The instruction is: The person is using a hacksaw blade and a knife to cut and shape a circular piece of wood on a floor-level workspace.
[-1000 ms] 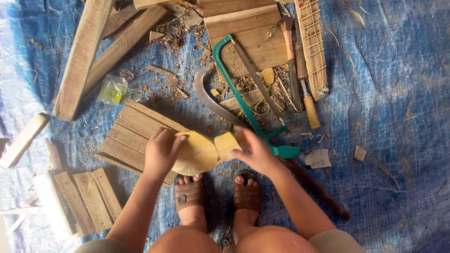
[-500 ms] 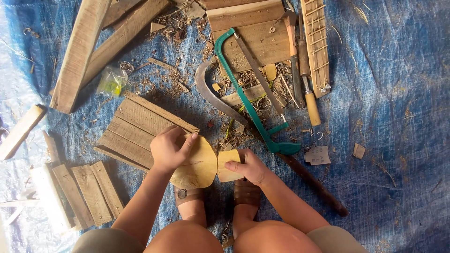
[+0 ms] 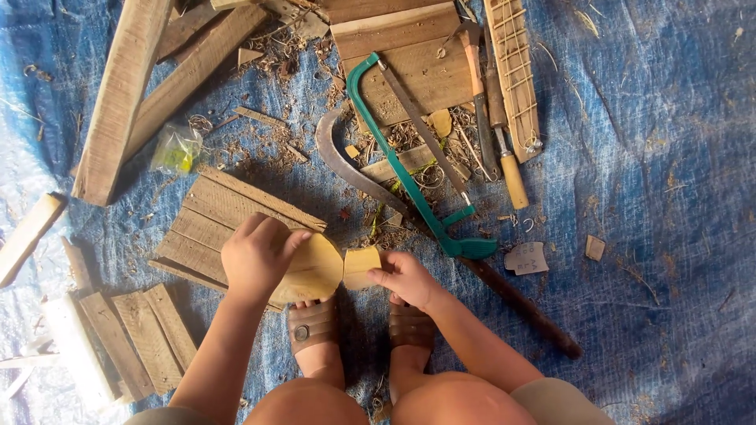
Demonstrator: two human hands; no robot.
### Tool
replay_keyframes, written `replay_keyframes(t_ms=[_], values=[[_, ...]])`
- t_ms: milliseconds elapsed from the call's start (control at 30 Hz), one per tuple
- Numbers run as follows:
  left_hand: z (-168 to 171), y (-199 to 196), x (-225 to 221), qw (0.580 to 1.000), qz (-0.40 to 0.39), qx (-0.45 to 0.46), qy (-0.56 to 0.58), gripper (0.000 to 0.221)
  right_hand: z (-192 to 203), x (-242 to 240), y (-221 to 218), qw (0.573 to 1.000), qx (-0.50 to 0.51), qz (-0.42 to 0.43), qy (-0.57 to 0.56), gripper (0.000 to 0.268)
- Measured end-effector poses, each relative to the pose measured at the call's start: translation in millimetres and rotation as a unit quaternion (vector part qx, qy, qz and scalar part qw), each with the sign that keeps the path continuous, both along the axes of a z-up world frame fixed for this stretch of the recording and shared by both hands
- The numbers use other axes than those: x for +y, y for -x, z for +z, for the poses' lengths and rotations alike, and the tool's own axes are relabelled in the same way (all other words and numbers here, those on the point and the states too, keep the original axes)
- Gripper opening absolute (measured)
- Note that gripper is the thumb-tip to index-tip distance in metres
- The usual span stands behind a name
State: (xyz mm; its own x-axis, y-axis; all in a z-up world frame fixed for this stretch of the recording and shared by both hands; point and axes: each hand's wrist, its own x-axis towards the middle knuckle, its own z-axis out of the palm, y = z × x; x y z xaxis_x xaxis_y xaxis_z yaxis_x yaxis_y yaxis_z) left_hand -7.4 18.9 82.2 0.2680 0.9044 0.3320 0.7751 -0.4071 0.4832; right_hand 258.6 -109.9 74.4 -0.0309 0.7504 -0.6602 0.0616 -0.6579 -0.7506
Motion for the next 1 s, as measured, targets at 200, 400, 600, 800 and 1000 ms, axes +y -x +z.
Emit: replay_keyframes(t_ms=[200,400,600,800,1000], values=[[23.9,-4.8,0.3,0.986,-0.073,-0.1,-0.112,0.044,0.9,9.3,-8.8,0.982,-0.122,0.062,-0.129,0.054],[25.9,3.9,-21.1,0.971,-0.139,-0.049,-0.187,0.037,14.0,16.5,-27.1,0.986,-0.084,0.043,-0.138,0.076],[-21.0,27.8,-77.4,0.982,-0.156,0.1,-0.025,0.04,0.8,12.4,-26.6,0.983,-0.14,0.063,-0.103,0.07],[-40.7,25.1,-70.2,0.986,-0.14,0.064,-0.07,0.02,-15.4,6.5,-44.4,0.978,-0.181,-0.039,-0.097,0.046],[-24.3,4.9,-43.2,0.98,-0.08,0.143,0.11,0.083,-29.4,-12.2,-92.4,0.773,-0.61,0.079,-0.156,0.037]])
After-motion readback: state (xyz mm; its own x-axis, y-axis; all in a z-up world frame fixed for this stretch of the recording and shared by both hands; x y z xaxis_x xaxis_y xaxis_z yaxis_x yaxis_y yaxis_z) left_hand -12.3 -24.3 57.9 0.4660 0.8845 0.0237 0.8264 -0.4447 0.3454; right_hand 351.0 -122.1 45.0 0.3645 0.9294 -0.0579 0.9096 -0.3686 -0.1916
